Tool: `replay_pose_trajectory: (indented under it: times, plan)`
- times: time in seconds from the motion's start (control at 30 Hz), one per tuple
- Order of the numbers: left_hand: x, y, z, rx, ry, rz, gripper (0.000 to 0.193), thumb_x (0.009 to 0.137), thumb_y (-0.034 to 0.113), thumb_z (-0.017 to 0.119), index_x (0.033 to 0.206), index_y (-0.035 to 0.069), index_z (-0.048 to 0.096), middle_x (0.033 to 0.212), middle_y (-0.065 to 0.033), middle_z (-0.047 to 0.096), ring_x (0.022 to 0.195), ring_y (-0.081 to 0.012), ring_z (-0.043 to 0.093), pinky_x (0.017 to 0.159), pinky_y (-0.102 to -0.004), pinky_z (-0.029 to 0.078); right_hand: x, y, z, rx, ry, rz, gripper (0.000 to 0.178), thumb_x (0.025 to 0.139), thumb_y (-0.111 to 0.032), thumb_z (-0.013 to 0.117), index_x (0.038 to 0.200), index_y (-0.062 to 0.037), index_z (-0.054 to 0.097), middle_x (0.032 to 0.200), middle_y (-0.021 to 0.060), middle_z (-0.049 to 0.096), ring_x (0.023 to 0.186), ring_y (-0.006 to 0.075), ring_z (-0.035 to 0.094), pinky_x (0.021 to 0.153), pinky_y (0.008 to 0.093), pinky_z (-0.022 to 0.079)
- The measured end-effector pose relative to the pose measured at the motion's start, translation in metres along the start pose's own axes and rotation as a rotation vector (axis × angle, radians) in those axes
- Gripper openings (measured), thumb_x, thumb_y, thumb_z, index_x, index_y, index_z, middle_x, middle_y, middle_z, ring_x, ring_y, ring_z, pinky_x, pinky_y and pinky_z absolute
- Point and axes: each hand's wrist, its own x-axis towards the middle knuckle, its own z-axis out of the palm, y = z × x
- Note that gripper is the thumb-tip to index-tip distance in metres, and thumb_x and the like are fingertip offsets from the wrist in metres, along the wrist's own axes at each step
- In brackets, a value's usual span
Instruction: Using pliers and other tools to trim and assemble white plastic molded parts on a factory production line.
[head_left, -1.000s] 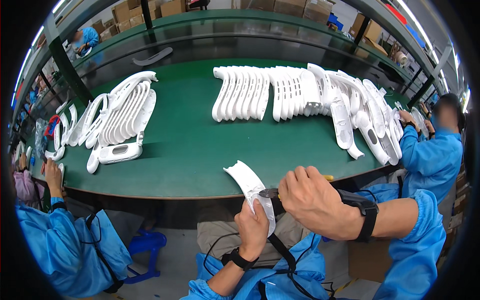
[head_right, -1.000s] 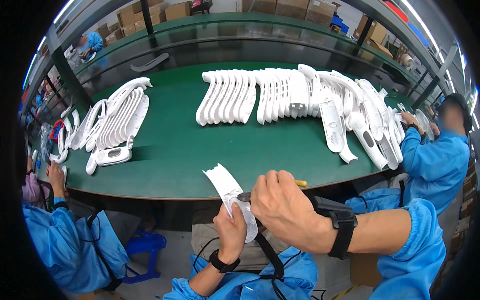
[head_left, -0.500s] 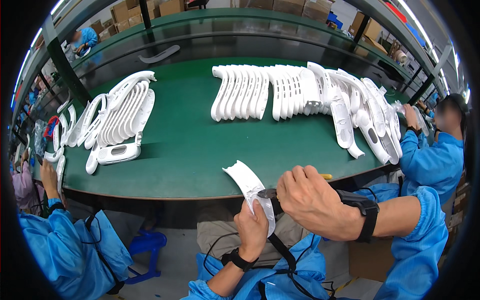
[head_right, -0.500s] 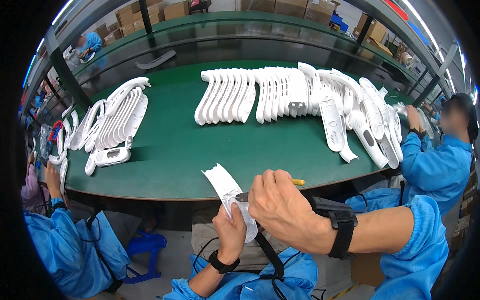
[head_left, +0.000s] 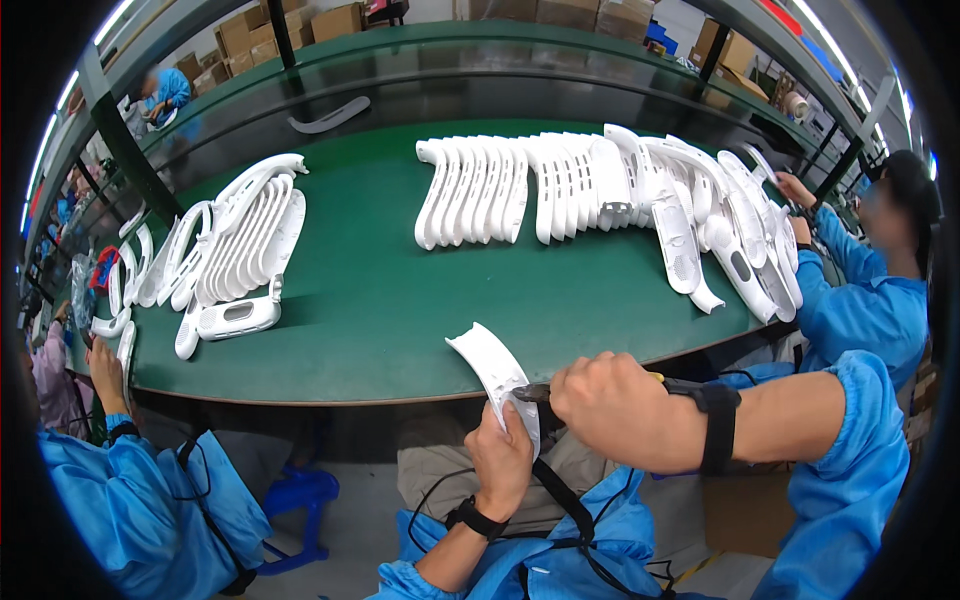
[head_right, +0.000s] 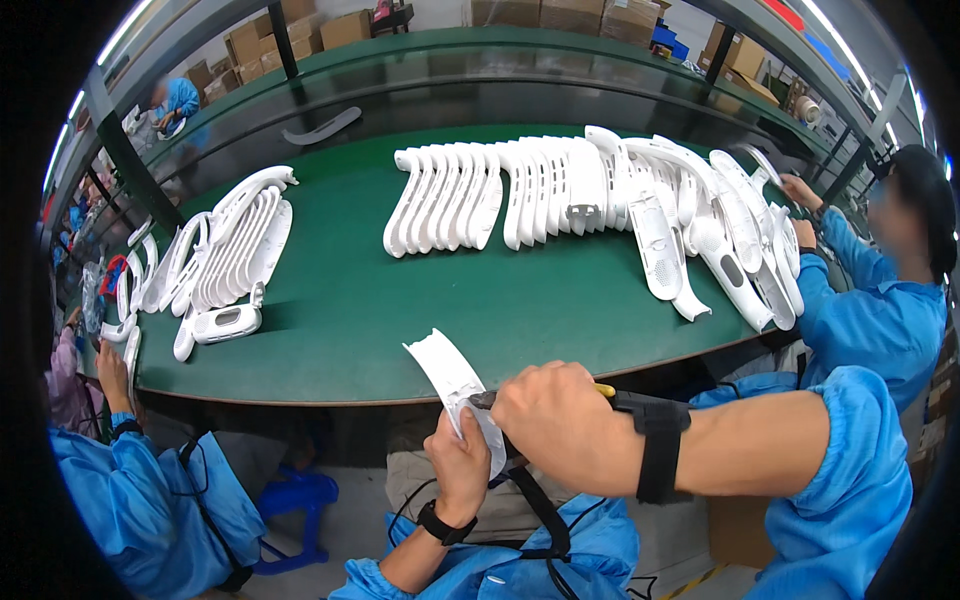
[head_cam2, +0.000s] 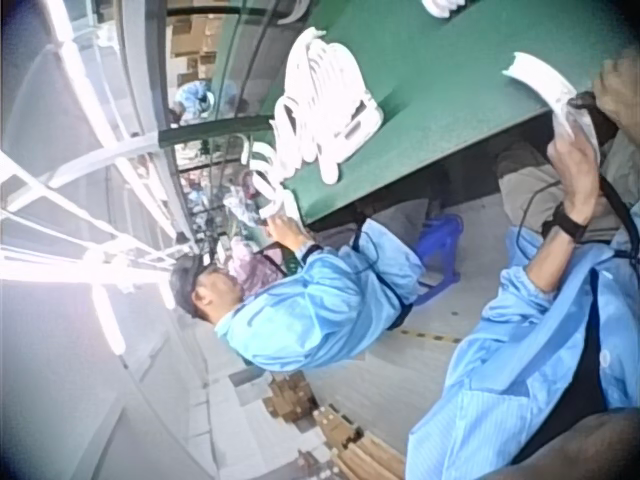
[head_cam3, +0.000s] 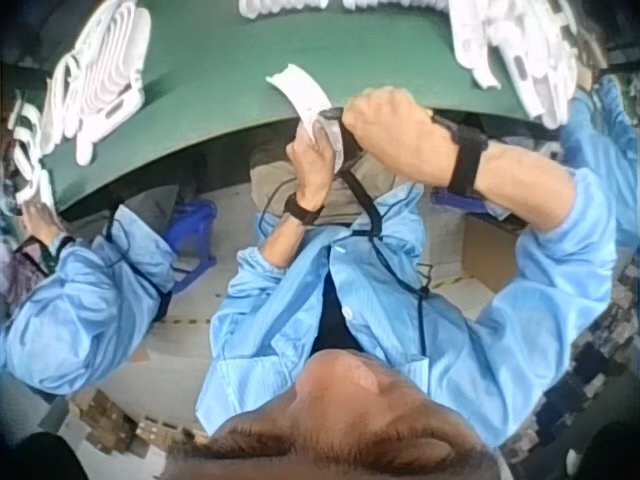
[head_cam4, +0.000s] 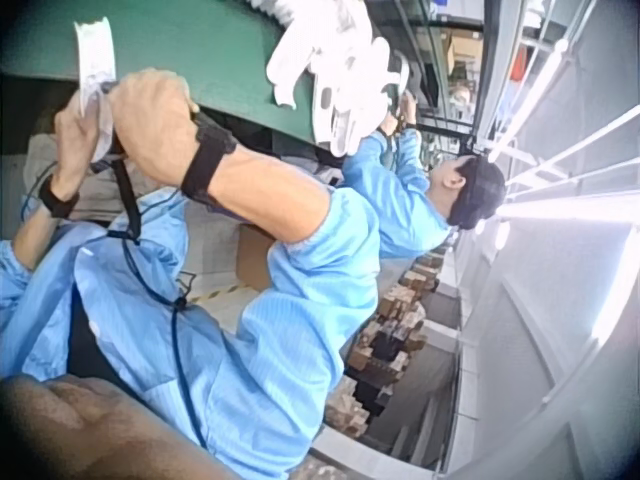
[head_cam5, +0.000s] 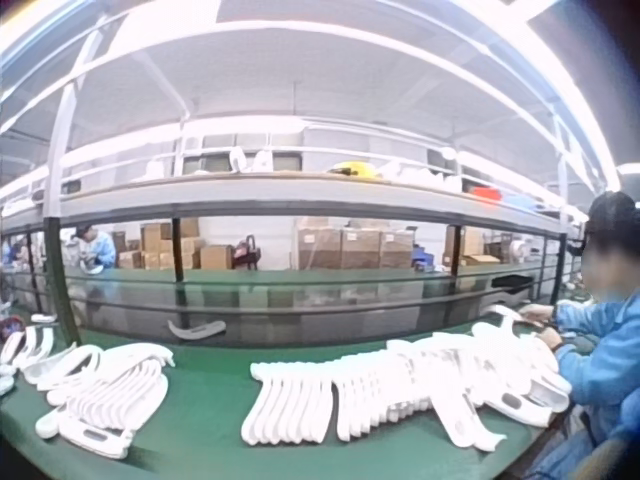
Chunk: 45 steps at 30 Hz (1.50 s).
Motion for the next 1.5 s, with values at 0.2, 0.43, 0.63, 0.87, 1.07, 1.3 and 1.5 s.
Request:
replay_pose_trajectory:
  times: [0.2, 0.43, 0.63, 0.87, 1.07, 1.3, 1.5]
  plan:
    - [0.000, -0.009, 0.005, 0.109, 0.013, 0.107, 0.020, 0.096, 0.011, 0.049, 0.096, -0.005, 0.062, 0.066, -0.0208, 0.061, 0.058, -0.0324, 0.065, 0.054, -0.0394, 0.046, 0.011, 0.026, 0.011, 0.667, -0.207, 0.014, 0.025, 0.088, -0.021, 0.058, 0.090, 0.0026, 0.068, 0.070, 0.0166, 0.064, 0.062, 0.0280, 0.067, 0.053, 0.0386, 0.052]
    - [0.004, 0.000, 0.000, -0.045, 0.039, 0.043, 0.018, 0.096, 0.011, 0.051, 0.096, -0.003, 0.062, 0.062, -0.0180, 0.061, 0.053, -0.0305, 0.062, 0.050, -0.0369, 0.045, 0.002, 0.011, 0.038, 1.803, -0.903, 0.512, 0.042, 0.101, -0.040, 0.044, 0.084, -0.0035, 0.056, 0.062, -0.0010, 0.045, 0.051, 0.0114, 0.045, 0.046, 0.0277, 0.043]
    - [0.004, 0.001, -0.001, -0.013, 0.037, 0.039, 0.020, 0.095, 0.012, 0.049, 0.096, -0.004, 0.062, 0.067, -0.0216, 0.063, 0.061, -0.0364, 0.065, 0.055, -0.0425, 0.047, -0.028, -0.007, 0.052, 1.636, -0.090, 0.275, 0.040, 0.101, -0.039, 0.046, 0.093, -0.0006, 0.056, 0.068, 0.0038, 0.055, 0.060, 0.0134, 0.055, 0.056, 0.0258, 0.045]
    - [0.005, 0.010, 0.002, 0.178, -0.067, 0.012, 0.020, 0.094, 0.010, 0.050, 0.102, -0.005, 0.059, 0.076, -0.0258, 0.064, 0.073, -0.0430, 0.064, 0.062, -0.0434, 0.048, 0.025, -0.041, 0.045, 1.859, 0.877, 0.380, 0.036, 0.103, -0.030, 0.038, 0.077, -0.0049, 0.041, 0.069, 0.0029, 0.043, 0.065, 0.0120, 0.045, 0.057, 0.0267, 0.038]
    - [0.003, 0.005, 0.005, 0.144, -0.032, 0.120, 0.013, 0.093, 0.008, 0.049, 0.092, -0.003, 0.056, 0.068, -0.0274, 0.060, 0.065, -0.0463, 0.060, 0.057, -0.0547, 0.043, 0.056, -0.051, 0.067, 1.653, 0.916, 0.352, 0.038, 0.103, -0.029, 0.038, 0.076, -0.0036, 0.042, 0.067, 0.0032, 0.046, 0.062, 0.0107, 0.043, 0.056, 0.0263, 0.037]
    - [0.004, 0.007, 0.001, 0.137, -0.012, 0.096, 0.013, 0.092, 0.009, 0.052, 0.090, -0.003, 0.056, 0.065, -0.0269, 0.059, 0.062, -0.0462, 0.059, 0.055, -0.0546, 0.042, 0.063, -0.056, 0.070, 1.652, 0.964, 0.426, 0.040, 0.103, -0.027, 0.041, 0.071, -0.0030, 0.043, 0.064, 0.0047, 0.047, 0.060, 0.0115, 0.042, 0.056, 0.0277, 0.037]
    - [0.004, 0.009, 0.002, 0.140, -0.021, 0.069, 0.013, 0.092, 0.008, 0.053, 0.091, -0.004, 0.057, 0.065, -0.0268, 0.060, 0.063, -0.0456, 0.060, 0.055, -0.0530, 0.044, 0.063, -0.050, 0.092, 1.397, 1.049, 0.214, 0.022, 0.097, -0.018, 0.054, 0.088, 0.0013, 0.052, 0.076, 0.0124, 0.053, 0.059, 0.0218, 0.053, 0.056, 0.0322, 0.045]
